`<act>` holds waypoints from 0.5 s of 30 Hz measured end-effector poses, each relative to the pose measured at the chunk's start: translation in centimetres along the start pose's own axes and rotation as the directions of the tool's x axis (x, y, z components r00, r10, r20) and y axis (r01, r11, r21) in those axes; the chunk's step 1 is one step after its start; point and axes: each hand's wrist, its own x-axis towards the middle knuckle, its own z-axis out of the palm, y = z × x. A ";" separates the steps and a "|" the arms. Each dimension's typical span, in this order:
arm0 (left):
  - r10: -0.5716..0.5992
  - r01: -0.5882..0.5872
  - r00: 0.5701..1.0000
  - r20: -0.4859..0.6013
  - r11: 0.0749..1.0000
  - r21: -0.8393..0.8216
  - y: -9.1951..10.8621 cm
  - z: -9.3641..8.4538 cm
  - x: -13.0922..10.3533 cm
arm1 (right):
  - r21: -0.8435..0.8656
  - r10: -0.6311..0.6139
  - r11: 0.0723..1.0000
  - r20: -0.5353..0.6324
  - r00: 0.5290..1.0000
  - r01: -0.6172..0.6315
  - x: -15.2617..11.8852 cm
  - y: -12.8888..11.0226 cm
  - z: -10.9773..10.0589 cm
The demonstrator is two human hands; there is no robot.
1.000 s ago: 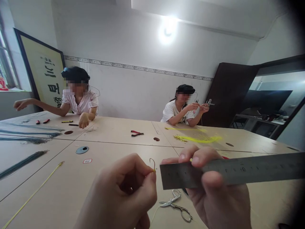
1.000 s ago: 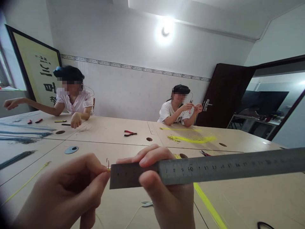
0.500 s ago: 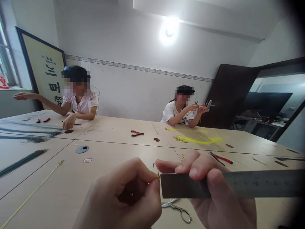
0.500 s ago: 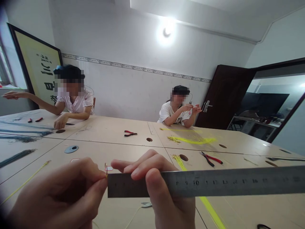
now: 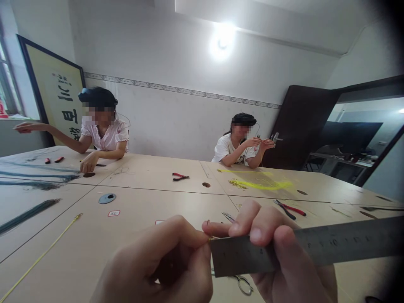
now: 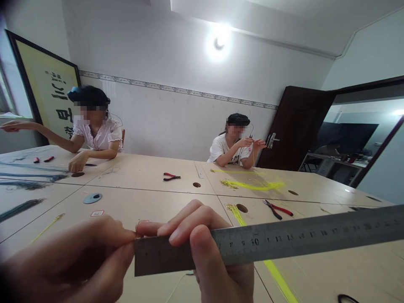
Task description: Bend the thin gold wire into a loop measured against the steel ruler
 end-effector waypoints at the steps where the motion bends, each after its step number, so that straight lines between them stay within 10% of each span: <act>1: 0.008 -0.008 1.000 0.005 1.000 0.013 0.1 -0.1 -0.1 | 0.005 0.001 1.000 -0.004 1.000 -0.001 0.0 0.0 0.0; 15: -0.085 0.076 0.995 -0.060 0.988 -0.138 0.8 0.4 -0.2 | -0.013 -0.001 1.000 -0.018 1.000 0.000 -0.1 0.1 0.2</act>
